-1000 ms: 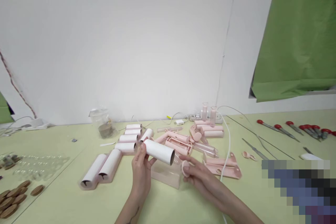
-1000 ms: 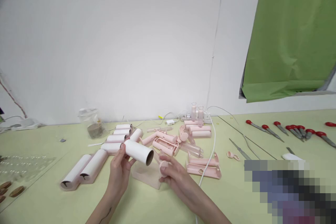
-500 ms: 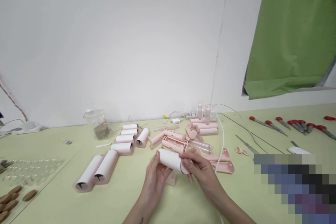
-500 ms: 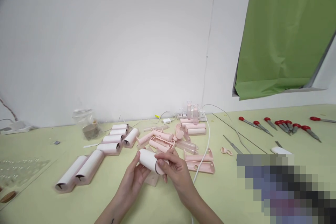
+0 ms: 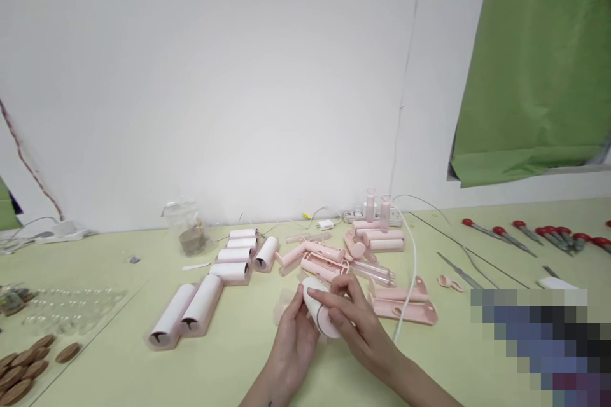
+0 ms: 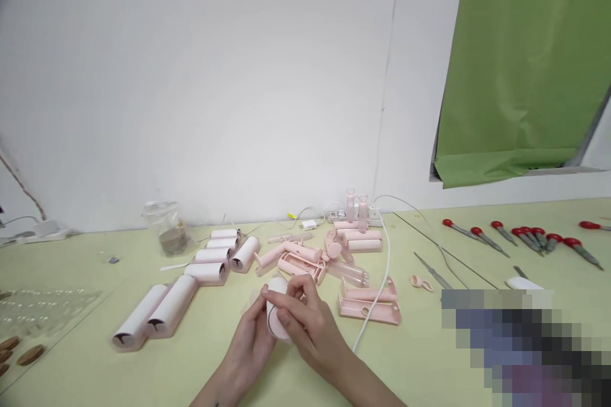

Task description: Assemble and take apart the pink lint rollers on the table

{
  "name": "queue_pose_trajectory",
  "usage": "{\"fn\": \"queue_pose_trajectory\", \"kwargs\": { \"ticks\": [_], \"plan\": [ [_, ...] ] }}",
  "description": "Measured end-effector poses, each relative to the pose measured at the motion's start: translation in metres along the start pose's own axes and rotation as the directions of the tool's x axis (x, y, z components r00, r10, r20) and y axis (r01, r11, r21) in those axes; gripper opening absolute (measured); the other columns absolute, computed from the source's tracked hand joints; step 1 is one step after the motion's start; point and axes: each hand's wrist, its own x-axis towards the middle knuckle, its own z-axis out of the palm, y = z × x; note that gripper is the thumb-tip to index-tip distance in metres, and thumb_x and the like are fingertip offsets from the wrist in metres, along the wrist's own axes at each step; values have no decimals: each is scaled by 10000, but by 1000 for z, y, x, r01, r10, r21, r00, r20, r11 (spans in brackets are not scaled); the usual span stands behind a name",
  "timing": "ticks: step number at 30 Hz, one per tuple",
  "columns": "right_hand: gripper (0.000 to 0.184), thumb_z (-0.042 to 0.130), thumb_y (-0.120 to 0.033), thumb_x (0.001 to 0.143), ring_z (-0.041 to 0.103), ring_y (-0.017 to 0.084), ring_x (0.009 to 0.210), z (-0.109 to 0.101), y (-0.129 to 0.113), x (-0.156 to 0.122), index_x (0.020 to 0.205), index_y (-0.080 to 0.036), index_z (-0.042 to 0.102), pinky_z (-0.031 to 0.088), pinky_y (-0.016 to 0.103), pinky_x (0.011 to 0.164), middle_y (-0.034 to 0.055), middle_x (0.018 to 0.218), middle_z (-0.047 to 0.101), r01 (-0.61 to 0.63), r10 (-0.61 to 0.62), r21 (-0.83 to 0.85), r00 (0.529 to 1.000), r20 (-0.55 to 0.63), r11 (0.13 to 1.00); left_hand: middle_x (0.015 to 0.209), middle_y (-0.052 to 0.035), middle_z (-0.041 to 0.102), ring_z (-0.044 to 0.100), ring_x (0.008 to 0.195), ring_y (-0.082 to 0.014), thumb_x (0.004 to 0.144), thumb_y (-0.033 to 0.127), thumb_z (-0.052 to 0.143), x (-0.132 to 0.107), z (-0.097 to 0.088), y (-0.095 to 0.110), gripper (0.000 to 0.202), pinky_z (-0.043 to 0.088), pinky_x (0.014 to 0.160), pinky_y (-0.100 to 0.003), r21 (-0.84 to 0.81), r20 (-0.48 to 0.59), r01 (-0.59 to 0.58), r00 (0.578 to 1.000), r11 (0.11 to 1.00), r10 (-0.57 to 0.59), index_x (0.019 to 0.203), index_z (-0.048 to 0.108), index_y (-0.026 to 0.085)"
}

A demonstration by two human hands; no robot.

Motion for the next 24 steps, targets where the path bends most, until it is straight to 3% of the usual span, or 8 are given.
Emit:
{"fn": "queue_pose_trajectory", "kwargs": {
  "ticks": [3,6,9,13,18,24],
  "plan": [
    [331,286,-314,899,464,133,676,-3,-9,16,1160,-270,485,427,255,567,42,861,415,70,-47,-201,992,117,977,918,-92,644,591,867,-202,766,236,549,-1,4,7,193,463,746,-262,-14,-46,-27,999,1000,27,883,630,105],
    [376,375,-413,855,485,160,726,-1,-12,27,1179,-232,432,433,263,555,70,919,460,201,-142,-331,970,196,922,905,-80,648,593,853,-197,766,278,544,-2,7,14,218,465,708,-239,-25,-78,-78,994,997,76,886,633,119],
    [390,403,-390,853,498,179,808,5,-6,28,1197,-207,376,443,277,623,85,947,486,295,-255,-395,955,152,870,863,-81,652,602,828,-200,767,318,541,-2,6,16,257,466,691,-241,-47,-63,-39,997,998,36,892,632,112],
    [325,370,-376,871,492,191,876,11,6,18,1155,-222,405,428,287,678,87,963,496,391,-394,-434,915,87,812,807,-90,648,606,803,-205,788,341,509,0,1,11,298,459,698,-257,-88,-34,57,998,994,-60,886,619,82],
    [427,415,-424,837,463,213,952,9,6,11,1223,-241,407,425,301,730,109,1061,462,369,-327,-438,929,172,820,768,-67,637,604,757,-192,764,323,541,1,-4,4,245,450,676,-250,-86,-24,65,997,994,-67,856,604,104],
    [397,450,-239,818,463,227,932,14,-10,13,1215,-249,436,398,367,758,99,1043,499,339,-261,-427,937,231,839,630,-33,597,587,609,-164,774,296,504,2,-3,8,203,446,624,-257,-130,-132,53,989,990,-70,777,594,115]
  ]
}}
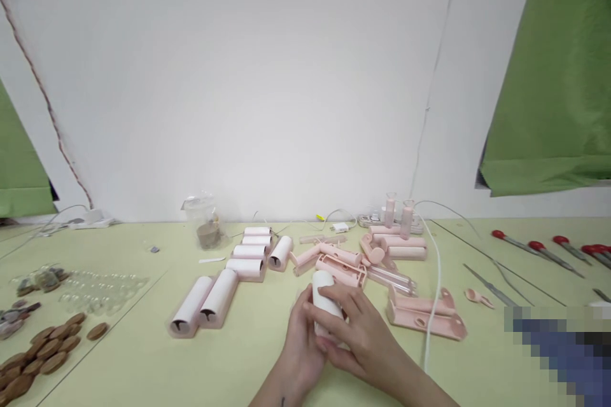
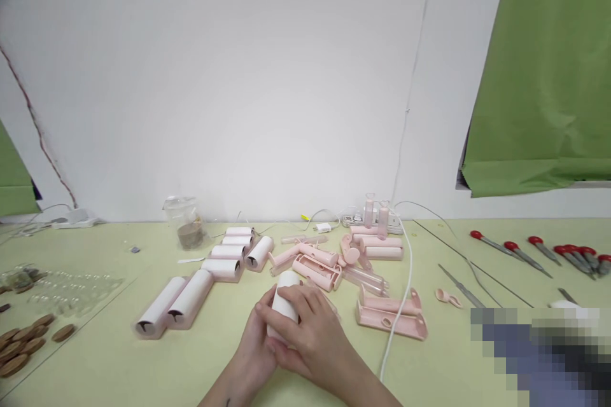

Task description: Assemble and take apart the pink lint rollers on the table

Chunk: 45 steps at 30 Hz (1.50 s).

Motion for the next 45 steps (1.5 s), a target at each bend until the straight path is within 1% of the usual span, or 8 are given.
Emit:
{"fn": "queue_pose_trajectory", "kwargs": {
  "ticks": [5,11,16,23,29,33,40,45],
  "plan": [
    [497,426,-160,819,439,218,974,4,-17,7,1287,-285,315,380,387,804,71,1087,498,-136,106,158,978,182,978,729,-82,603,601,720,-215,730,456,527,-4,3,11,399,459,667,-295,-54,54,130,990,990,-128,818,602,73],
    [514,440,-206,839,457,200,1017,-1,-18,18,1299,-292,228,391,356,836,43,1104,534,-171,115,236,966,232,957,645,-4,555,603,633,-168,707,368,600,-4,3,16,254,483,623,-278,-35,71,-82,994,996,84,861,589,166],
    [635,481,-408,807,441,201,1092,-13,38,5,1311,-227,141,399,340,875,101,1229,439,-196,170,307,979,108,931,542,21,496,455,358,-51,815,411,446,2,6,35,295,366,342,-143,-142,-24,28,999,989,-32,736,500,132],
    [129,481,-237,827,554,176,849,8,161,13,837,-147,573,443,347,770,56,886,589,-648,651,-81,740,168,757,557,35,487,424,341,-38,821,352,431,0,4,47,214,361,307,-128,-184,75,14,997,983,0,754,444,150],
    [218,467,-261,843,543,189,911,35,161,8,1011,-137,526,439,392,799,77,1020,558,-713,716,-66,698,29,698,545,38,489,432,337,-42,778,329,509,7,0,37,186,334,296,-124,-109,51,-2,999,994,8,748,448,156],
    [267,378,-321,859,543,174,915,-8,121,-31,1070,-181,464,468,342,784,76,1062,532,-704,704,-3,710,-40,710,573,26,483,437,373,-27,834,300,413,5,-3,46,159,357,340,-100,-227,145,114,986,967,-82,794,452,151],
    [368,438,-498,772,499,254,992,-160,86,-172,993,-216,522,371,411,890,118,1024,524,-787,763,-173,616,-196,592,601,18,464,428,388,-34,879,304,275,0,1,54,223,378,347,-111,-272,196,168,974,947,-116,794,411,150],
    [485,288,-553,785,504,323,1010,-196,107,-279,953,-184,553,338,429,878,219,1018,555,-971,932,-35,238,-274,237,614,17,447,424,392,-39,879,268,266,0,1,53,194,376,349,-119,-248,195,146,976,958,-99,825,425,171]
  ]
}}
